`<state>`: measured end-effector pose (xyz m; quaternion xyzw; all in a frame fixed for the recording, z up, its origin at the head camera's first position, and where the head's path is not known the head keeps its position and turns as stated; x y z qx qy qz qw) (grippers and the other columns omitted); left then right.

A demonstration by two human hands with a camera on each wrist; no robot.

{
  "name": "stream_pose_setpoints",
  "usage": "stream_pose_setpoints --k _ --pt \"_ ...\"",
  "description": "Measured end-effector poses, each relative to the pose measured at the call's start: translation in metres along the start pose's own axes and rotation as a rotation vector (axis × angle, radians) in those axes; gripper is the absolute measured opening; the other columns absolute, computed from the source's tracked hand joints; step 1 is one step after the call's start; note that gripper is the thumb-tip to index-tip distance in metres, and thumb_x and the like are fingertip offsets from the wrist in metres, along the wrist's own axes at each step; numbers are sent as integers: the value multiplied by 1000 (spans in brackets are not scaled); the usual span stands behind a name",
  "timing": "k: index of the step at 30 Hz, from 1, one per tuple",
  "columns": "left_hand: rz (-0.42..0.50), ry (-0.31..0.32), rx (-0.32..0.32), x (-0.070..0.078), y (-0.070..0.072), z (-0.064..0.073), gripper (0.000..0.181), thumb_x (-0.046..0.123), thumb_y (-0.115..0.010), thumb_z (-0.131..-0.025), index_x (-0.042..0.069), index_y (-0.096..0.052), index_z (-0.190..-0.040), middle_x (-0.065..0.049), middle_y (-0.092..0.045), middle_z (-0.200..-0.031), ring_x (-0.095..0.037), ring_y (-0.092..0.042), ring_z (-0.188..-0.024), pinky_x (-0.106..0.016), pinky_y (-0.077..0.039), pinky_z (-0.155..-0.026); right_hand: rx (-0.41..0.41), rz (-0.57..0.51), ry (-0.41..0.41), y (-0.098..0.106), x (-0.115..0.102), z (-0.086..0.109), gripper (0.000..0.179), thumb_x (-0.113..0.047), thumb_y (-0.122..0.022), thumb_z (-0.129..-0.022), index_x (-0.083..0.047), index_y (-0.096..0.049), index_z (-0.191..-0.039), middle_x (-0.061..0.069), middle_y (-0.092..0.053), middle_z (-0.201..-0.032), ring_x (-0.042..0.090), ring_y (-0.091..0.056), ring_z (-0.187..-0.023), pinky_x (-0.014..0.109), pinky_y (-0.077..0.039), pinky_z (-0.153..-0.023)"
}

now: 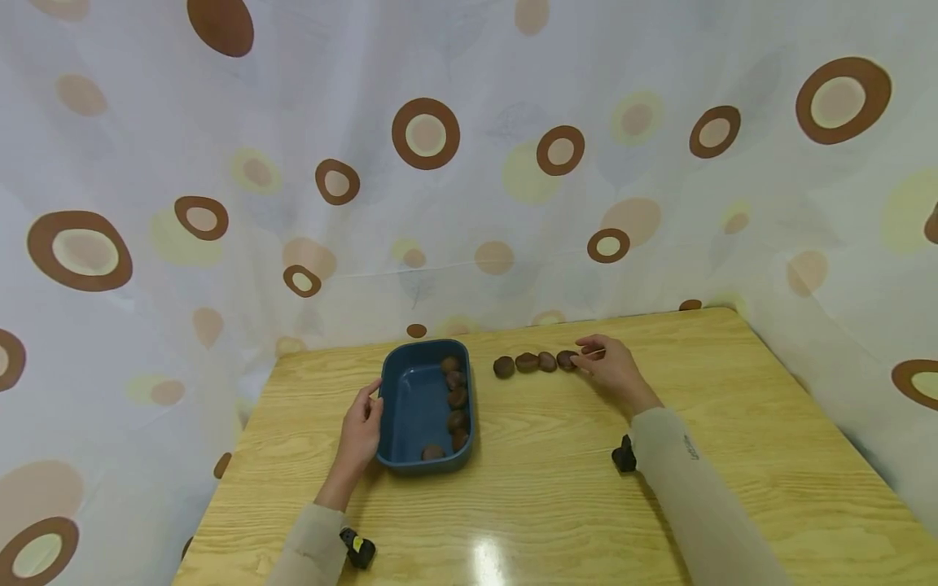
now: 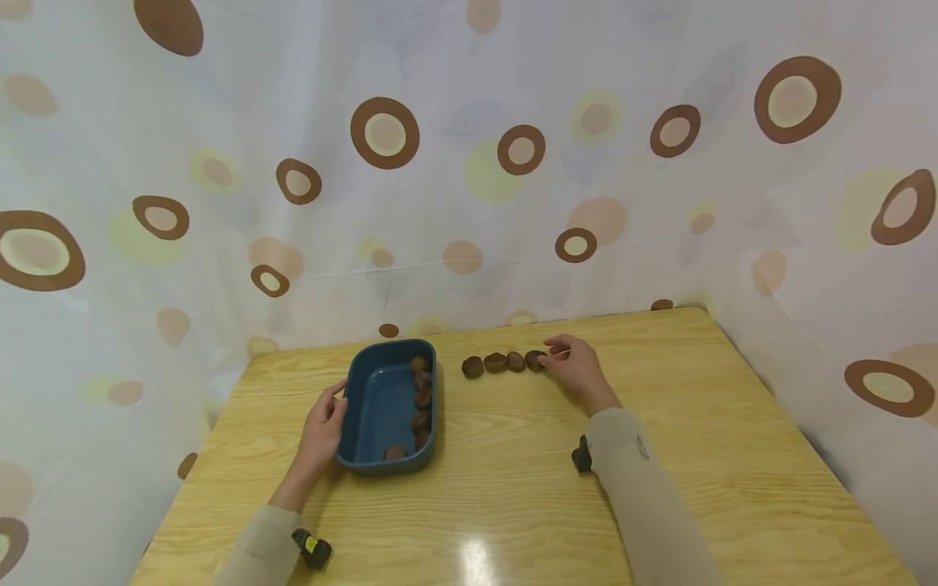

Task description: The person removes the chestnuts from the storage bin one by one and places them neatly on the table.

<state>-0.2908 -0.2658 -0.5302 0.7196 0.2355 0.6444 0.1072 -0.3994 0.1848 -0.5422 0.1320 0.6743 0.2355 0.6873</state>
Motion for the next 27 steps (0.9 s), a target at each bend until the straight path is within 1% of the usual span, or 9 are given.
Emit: stream_pose_setpoints --k 1,3,8,10,14,18,21,27 --pt "-5 -3 -3 0 0 0 42 14 -45 -112 7 -48 -153 -2 -43 -82 -14 -41 -68 -27 -38 -65 10 -9 -2 -1 0 0 48 -32 -63 -105 -7 -55 -146 18 -55 -138 35 -55 -123 48 -51 -98" --pt "-4 1 -4 0 0 0 42 14 -45 -112 7 -48 -153 -2 -43 -82 -15 -40 -68 -27 -37 -64 24 -11 20 -2 -4 1 48 -31 -63 -105 -6 -56 -145 20 -55 -137 36 -55 -122 49 -50 -98" --pt "-11 0 3 0 0 0 41 13 -46 -112 6 -49 -152 -2 -43 -82 -14 -41 -69 -26 -38 -66 52 -6 93 -6 -20 3 44 -24 -62 -106 -1 -58 -142 22 -59 -134 38 -58 -119 52 -50 -99" --pt "-11 0 3 0 0 -1 41 13 -46 -112 6 -50 -152 -2 -43 -82 -14 -41 -69 -26 -38 -66 71 2 111 -7 -26 4 42 -22 -63 -105 0 -59 -140 22 -61 -131 38 -59 -117 50 -52 -96" --pt "-4 -6 1 0 0 -1 41 12 -46 -112 5 -50 -152 -2 -43 -82 -13 -41 -68 -26 -38 -66 95 10 116 -7 -36 4 40 -22 -64 -105 0 -62 -138 21 -62 -129 36 -60 -114 42 -54 -87" --pt "5 -13 0 -1 0 -2 41 13 -46 -112 6 -50 -152 -2 -43 -82 -13 -40 -68 -26 -37 -66 105 -18 116 -8 -43 4 39 -22 -65 -104 -1 -63 -137 20 -63 -127 34 -60 -113 37 -53 -84" --pt "10 -15 -3 -1 0 -2 41 13 -46 -112 6 -50 -152 -1 -43 -82 -13 -40 -68 -26 -37 -66 105 -42 132 -11 -51 4 39 -23 -65 -104 -2 -63 -137 20 -63 -126 35 -60 -113 37 -53 -85" --pt "19 -16 -5 0 1 -2 41 14 -46 -112 6 -50 -152 -2 -43 -82 -13 -40 -68 -26 -38 -66 89 -80 153 -20 -69 5 37 -24 -67 -103 -5 -65 -134 18 -63 -125 34 -60 -114 46 -52 -93"
Point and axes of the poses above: each hand's wrist, its own z-axis away from the middle knuckle, its own y-axis out of the back of the hand, x = y × z, the point moved 5 cm from there along -z, towards the middle knuckle
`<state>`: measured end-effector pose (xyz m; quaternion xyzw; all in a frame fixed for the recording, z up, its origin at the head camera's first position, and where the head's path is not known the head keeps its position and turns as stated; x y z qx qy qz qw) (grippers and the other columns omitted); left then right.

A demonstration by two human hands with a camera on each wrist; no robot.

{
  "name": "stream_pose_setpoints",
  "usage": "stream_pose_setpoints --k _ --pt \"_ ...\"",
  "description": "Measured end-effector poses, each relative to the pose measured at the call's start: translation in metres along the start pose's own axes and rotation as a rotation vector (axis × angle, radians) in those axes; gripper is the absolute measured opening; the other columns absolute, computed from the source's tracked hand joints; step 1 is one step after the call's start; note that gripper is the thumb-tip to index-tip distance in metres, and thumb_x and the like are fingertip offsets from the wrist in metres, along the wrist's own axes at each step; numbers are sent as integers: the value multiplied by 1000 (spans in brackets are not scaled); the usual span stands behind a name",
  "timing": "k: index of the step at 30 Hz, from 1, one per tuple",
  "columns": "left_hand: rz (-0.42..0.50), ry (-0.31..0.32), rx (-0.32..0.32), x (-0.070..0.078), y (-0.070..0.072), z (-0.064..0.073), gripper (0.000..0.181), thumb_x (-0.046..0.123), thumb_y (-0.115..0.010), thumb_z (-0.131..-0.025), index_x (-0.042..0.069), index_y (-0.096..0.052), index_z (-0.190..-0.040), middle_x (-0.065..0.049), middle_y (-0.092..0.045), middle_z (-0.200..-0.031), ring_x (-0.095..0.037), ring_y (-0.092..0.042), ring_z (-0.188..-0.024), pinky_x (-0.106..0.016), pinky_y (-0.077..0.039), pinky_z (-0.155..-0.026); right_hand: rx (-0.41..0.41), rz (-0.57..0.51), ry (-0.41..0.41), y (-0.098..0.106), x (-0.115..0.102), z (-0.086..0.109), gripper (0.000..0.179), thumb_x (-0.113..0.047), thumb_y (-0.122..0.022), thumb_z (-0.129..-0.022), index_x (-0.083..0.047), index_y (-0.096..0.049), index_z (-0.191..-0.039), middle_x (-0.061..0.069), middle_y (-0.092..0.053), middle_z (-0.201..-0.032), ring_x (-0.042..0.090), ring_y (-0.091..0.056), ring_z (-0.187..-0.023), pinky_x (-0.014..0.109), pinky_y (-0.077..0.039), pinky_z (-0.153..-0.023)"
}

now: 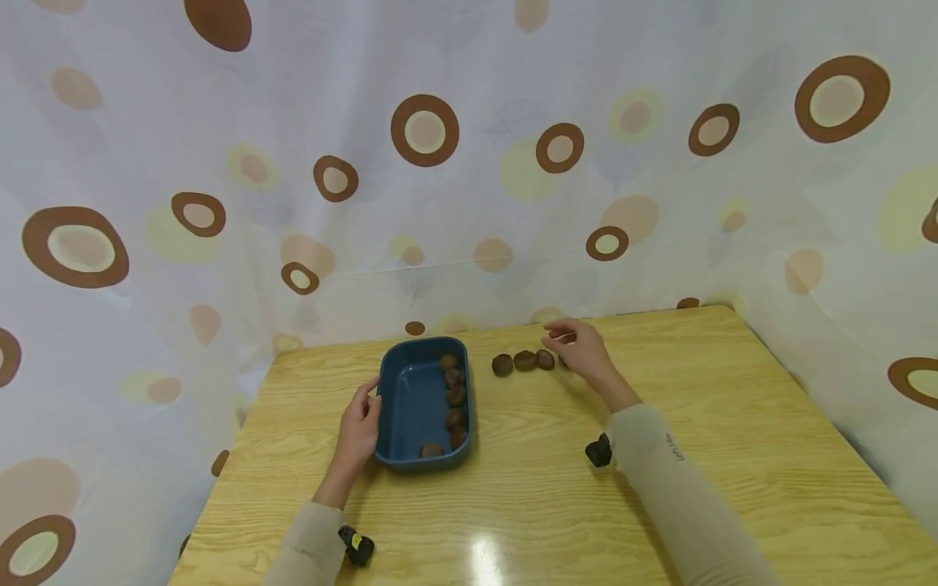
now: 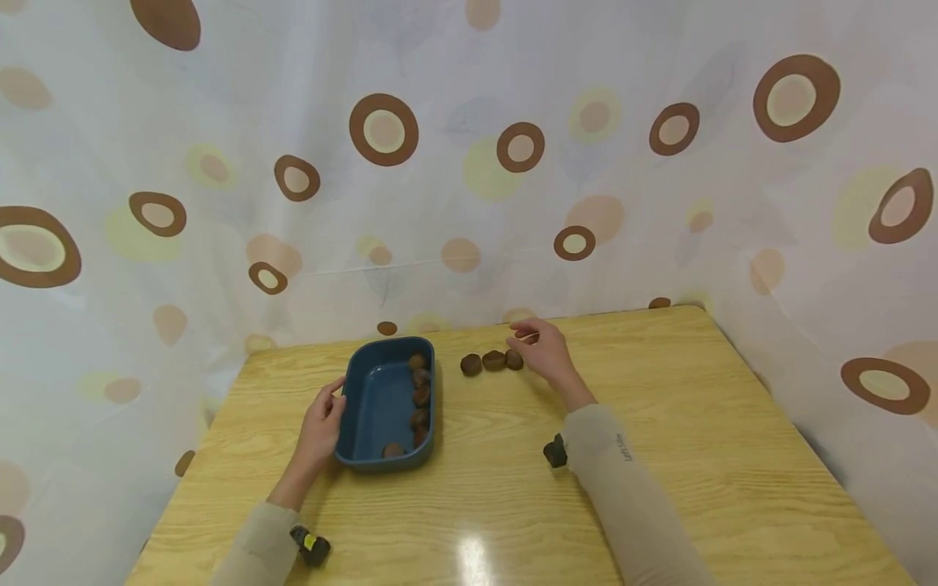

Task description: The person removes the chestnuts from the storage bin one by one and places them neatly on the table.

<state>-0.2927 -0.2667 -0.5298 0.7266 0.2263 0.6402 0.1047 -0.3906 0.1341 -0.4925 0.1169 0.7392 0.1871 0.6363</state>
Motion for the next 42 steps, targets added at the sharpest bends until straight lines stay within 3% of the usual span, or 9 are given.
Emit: stream_pose_setpoints --k 11,13,17,20,23,32,40,42 --pt "28 19 -3 -1 0 0 42 13 -46 -112 5 -49 -152 -1 -42 -83 -11 -40 -69 -24 -37 -67 -42 -62 31 -23 -22 1 36 -21 -65 -104 -3 -65 -135 19 -63 -123 33 -60 -112 37 -52 -90" --pt "35 22 -18 11 1 3 42 10 -46 -111 0 -48 -152 -3 -43 -82 -10 -40 -68 -24 -37 -67 -44 -75 32 -27 -26 2 36 -21 -65 -104 -3 -65 -135 19 -63 -123 33 -60 -112 38 -52 -90" --pt "27 23 -26 13 3 3 42 9 -46 -111 -2 -47 -152 -4 -42 -82 -10 -40 -67 -24 -36 -66 -53 -116 31 -40 -37 2 35 -20 -65 -104 -3 -65 -135 18 -63 -123 32 -60 -112 37 -52 -90" --pt "24 20 -16 0 2 -1 42 12 -46 -111 2 -48 -153 -2 -42 -82 -10 -40 -68 -24 -37 -66 -65 -138 28 -53 -45 2 34 -19 -66 -104 -4 -65 -134 17 -64 -122 31 -61 -112 37 -53 -89" --pt "32 17 -12 -3 1 -1 42 12 -46 -111 3 -49 -152 -2 -41 -83 -11 -40 -69 -25 -37 -66 -80 -147 35 -66 -52 1 33 -19 -66 -103 -5 -66 -133 15 -65 -122 30 -62 -112 39 -53 -92" --pt "21 14 -17 -1 0 -2 43 12 -47 -111 0 -47 -153 -3 -43 -84 -10 -40 -70 -24 -37 -68 -135 -199 33 -97 -68 3 34 -17 -66 -103 -4 -65 -135 14 -64 -121 30 -62 -113 45 -54 -94" --pt "42 10 -24 37 6 12 41 3 -47 -109 -9 -47 -149 -6 -43 -81 -9 -40 -69 -25 -36 -67 -294 -287 17 -123 -73 15 37 -17 -64 -105 -1 -61 -138 16 -62 -125 39 -63 -117 51 -56 -98" --pt "32 7 -19 38 6 13 41 3 -47 -109 -9 -47 -148 -5 -42 -81 -8 -39 -68 -24 -35 -66 -347 -305 26 -129 -75 20 36 -16 -63 -105 -2 -61 -137 17 -62 -128 42 -62 -119 52 -56 -98"
Point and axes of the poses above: each hand's wrist, its own z-axis away from the middle knuckle, its own y-axis out of the back of the hand, x = y × z, the point moved 5 cm from there along -z, towards the middle knuckle
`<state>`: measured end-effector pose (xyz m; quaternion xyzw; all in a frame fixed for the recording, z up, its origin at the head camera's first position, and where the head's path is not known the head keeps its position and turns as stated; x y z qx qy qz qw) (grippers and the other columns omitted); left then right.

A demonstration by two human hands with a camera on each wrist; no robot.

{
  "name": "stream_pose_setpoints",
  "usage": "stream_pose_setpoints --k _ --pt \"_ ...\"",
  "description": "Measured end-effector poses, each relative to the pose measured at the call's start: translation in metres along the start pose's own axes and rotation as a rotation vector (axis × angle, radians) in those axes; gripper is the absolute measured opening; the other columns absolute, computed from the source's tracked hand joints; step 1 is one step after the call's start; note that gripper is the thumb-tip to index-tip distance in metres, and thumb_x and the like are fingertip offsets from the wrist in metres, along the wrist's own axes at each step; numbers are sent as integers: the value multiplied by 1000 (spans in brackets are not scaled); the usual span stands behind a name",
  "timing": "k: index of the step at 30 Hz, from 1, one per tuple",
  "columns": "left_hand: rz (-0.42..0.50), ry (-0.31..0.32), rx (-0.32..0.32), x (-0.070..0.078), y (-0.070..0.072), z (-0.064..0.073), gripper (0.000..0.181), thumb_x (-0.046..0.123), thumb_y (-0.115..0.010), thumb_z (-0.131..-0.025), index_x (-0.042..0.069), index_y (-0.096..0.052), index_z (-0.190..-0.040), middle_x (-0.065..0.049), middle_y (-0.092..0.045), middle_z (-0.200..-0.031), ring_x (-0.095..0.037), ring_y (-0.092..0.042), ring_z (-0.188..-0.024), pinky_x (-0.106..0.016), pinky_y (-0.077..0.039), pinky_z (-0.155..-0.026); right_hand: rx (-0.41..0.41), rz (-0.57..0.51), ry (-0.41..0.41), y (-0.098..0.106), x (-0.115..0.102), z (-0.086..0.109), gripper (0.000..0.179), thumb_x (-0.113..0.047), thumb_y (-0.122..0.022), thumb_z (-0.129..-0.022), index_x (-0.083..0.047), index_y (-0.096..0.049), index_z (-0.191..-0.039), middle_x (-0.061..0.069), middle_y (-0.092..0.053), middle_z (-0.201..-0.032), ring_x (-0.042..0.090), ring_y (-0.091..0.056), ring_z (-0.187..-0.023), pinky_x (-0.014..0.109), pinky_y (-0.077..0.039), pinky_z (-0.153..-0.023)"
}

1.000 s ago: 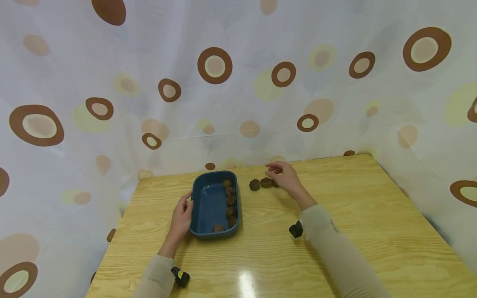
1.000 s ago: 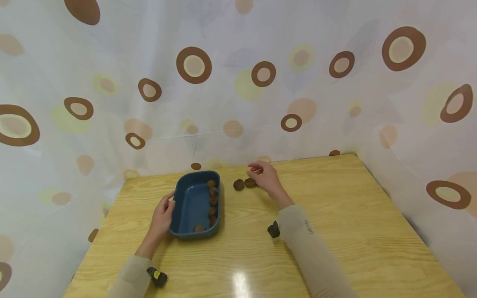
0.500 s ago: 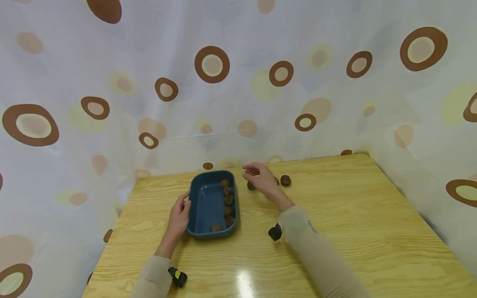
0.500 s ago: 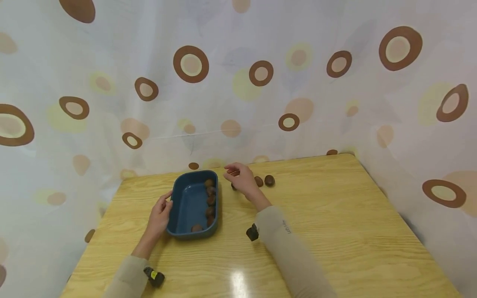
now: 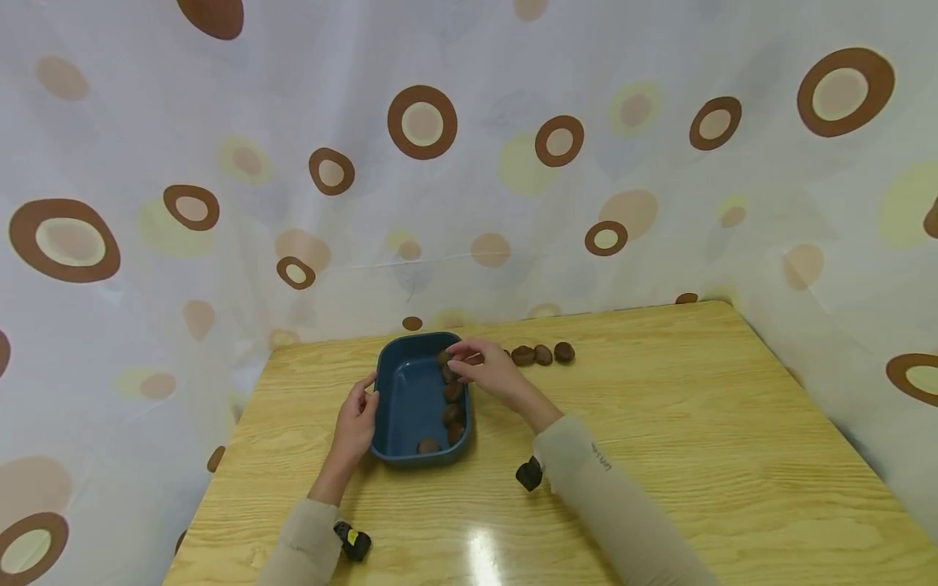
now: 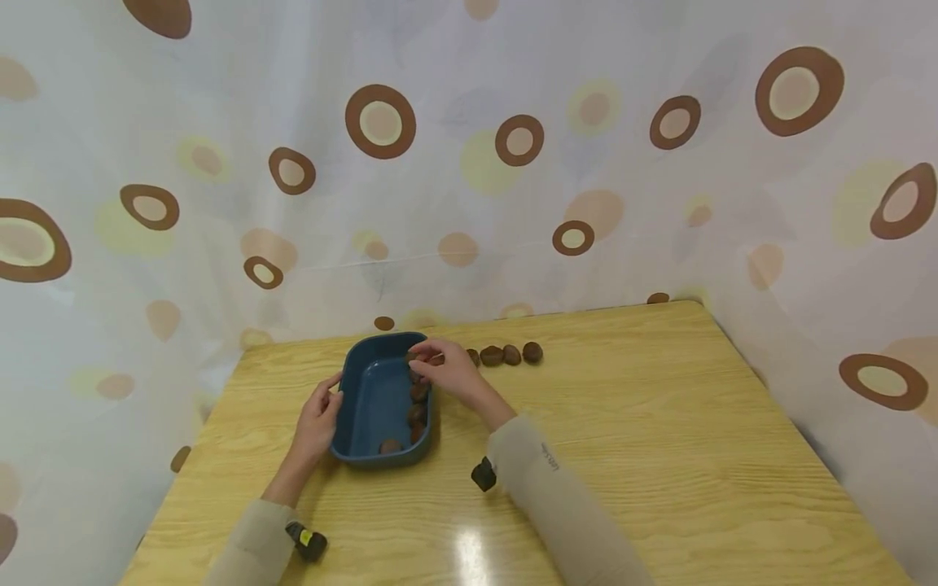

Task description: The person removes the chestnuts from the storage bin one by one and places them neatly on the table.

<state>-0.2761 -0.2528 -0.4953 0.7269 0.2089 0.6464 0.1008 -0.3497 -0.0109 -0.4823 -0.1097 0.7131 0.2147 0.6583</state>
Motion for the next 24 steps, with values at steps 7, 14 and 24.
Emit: stream_pose_setpoints --k 7,14,24 --pt "2 13 20 -31 -5 -14 42 9 -48 -110 -2 -48 -151 -5 -44 -84 -9 -40 -69 -23 -36 -67 -178 -9 39 -27 -6 7 36 -16 -57 -108 0 -59 -140 24 -58 -133 48 -60 -119 52 -56 -97" --pt "-13 1 44 -38 -2 -18 41 12 -50 -110 4 -53 -150 -2 -43 -82 -11 -42 -69 -24 -37 -65 -332 -57 -43 -54 -10 10 43 -26 -50 -111 -1 -53 -147 29 -49 -146 49 -53 -129 51 -56 -99" --pt "2 78 21 -40 0 -14 45 20 -47 -112 4 -46 -154 -6 -50 -93 -16 -48 -82 -27 -40 -75 -346 -14 -92 -65 -5 11 39 -28 -53 -110 -6 -58 -142 26 -52 -143 47 -56 -126 50 -56 -97"
Point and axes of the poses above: each hand's wrist, its own z-axis away from the middle knuckle, its own y-axis out of the back of the hand, x = y × z, the point moved 5 cm from there along -z, towards the middle knuckle
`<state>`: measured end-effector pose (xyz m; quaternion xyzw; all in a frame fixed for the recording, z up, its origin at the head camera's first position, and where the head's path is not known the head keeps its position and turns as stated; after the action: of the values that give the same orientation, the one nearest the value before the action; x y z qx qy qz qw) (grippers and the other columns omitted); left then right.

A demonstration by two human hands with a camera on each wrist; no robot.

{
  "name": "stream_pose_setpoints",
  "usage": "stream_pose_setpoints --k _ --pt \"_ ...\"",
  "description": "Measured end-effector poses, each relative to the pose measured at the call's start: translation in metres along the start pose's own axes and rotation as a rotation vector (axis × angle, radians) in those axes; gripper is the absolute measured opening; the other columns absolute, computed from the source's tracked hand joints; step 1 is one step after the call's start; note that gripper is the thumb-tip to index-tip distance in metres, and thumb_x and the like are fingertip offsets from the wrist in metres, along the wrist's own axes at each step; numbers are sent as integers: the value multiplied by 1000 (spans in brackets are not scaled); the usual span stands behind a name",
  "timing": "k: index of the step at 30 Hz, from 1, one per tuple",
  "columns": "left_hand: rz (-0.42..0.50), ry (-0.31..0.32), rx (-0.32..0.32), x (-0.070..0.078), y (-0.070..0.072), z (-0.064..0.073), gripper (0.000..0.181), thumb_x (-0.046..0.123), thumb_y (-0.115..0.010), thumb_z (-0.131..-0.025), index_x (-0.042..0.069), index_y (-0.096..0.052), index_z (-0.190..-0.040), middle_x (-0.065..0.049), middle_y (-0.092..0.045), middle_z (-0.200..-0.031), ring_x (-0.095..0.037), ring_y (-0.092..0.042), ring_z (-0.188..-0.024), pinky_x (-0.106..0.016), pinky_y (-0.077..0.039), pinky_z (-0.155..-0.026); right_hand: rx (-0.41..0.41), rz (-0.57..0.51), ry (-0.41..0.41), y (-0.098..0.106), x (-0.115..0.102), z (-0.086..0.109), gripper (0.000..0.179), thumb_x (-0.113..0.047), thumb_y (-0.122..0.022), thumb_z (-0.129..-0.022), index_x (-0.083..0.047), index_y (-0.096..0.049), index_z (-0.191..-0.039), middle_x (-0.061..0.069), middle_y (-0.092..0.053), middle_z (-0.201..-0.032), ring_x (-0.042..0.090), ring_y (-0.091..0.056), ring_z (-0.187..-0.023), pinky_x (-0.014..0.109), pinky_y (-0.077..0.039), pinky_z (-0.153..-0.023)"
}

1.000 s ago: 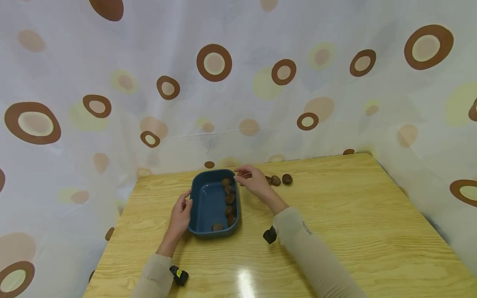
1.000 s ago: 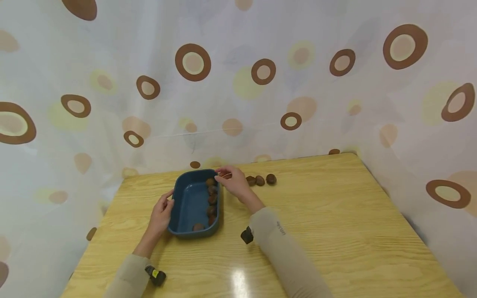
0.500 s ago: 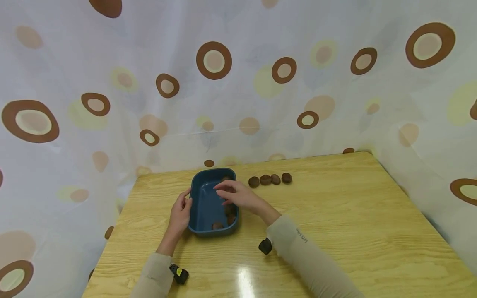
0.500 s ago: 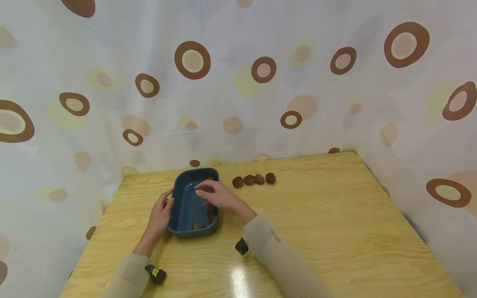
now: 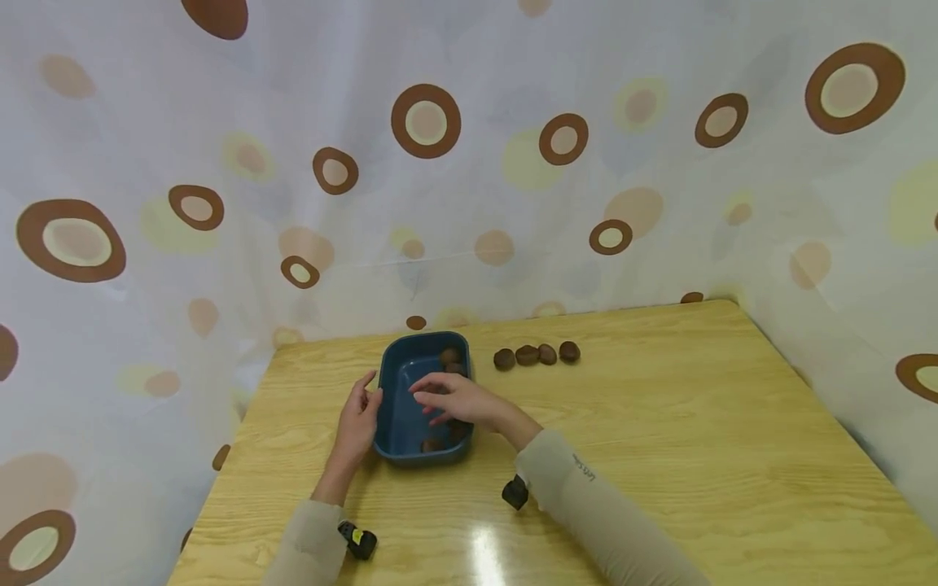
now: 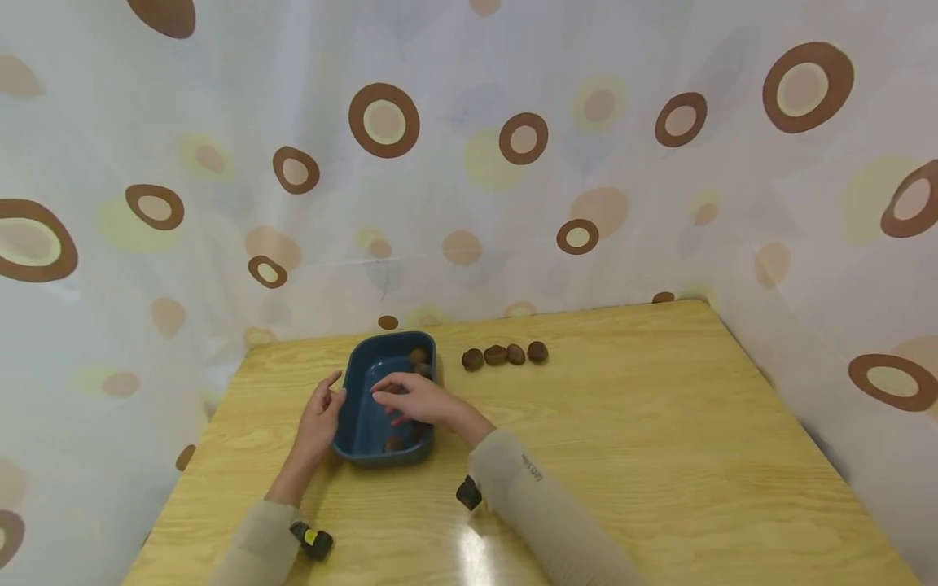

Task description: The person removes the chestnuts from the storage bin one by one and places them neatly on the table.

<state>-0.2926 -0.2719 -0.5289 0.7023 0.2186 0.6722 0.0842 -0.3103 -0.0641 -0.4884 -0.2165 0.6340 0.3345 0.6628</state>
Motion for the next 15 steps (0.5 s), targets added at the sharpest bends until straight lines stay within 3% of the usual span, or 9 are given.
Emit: stream_pose_setpoints --k 5,8,10,15 --pt "-13 79 -50 -2 5 13 52 17 -56 -105 7 -43 -155 -10 -54 -101 -17 -50 -85 -28 -42 -77 -2 13 5 -3 -3 2 37 -26 -54 -110 -6 -59 -140 29 -53 -137 48 -56 -124 53 -55 -99" --pt "-14 48 -79 1 8 21 55 8 -65 -99 5 -48 -151 -7 -54 -95 -12 -50 -75 -24 -42 -69 -5 31 1 -3 -4 2 38 -26 -55 -110 -4 -58 -140 29 -55 -134 45 -58 -122 53 -55 -99" --pt "-9 40 -100 12 10 28 54 3 -66 -98 1 -50 -149 -7 -54 -94 -10 -49 -70 -23 -42 -63 -12 52 -9 -2 -3 3 40 -26 -55 -109 -2 -58 -141 28 -56 -132 43 -61 -120 51 -56 -98" --pt "-41 23 -138 13 15 24 49 7 -63 -103 4 -51 -150 -9 -54 -98 -11 -50 -70 -23 -43 -63 -57 95 -48 -6 -2 -2 43 -29 -57 -108 -3 -58 -142 24 -59 -130 38 -63 -119 47 -58 -95"
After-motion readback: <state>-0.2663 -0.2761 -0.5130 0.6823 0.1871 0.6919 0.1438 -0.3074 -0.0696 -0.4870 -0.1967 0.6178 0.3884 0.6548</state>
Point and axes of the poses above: each hand's wrist, its own z-axis away from the middle knuckle, its own y-axis out of the back of the hand, x = y × z, the point moved 5 cm from there along -z, towards the middle knuckle
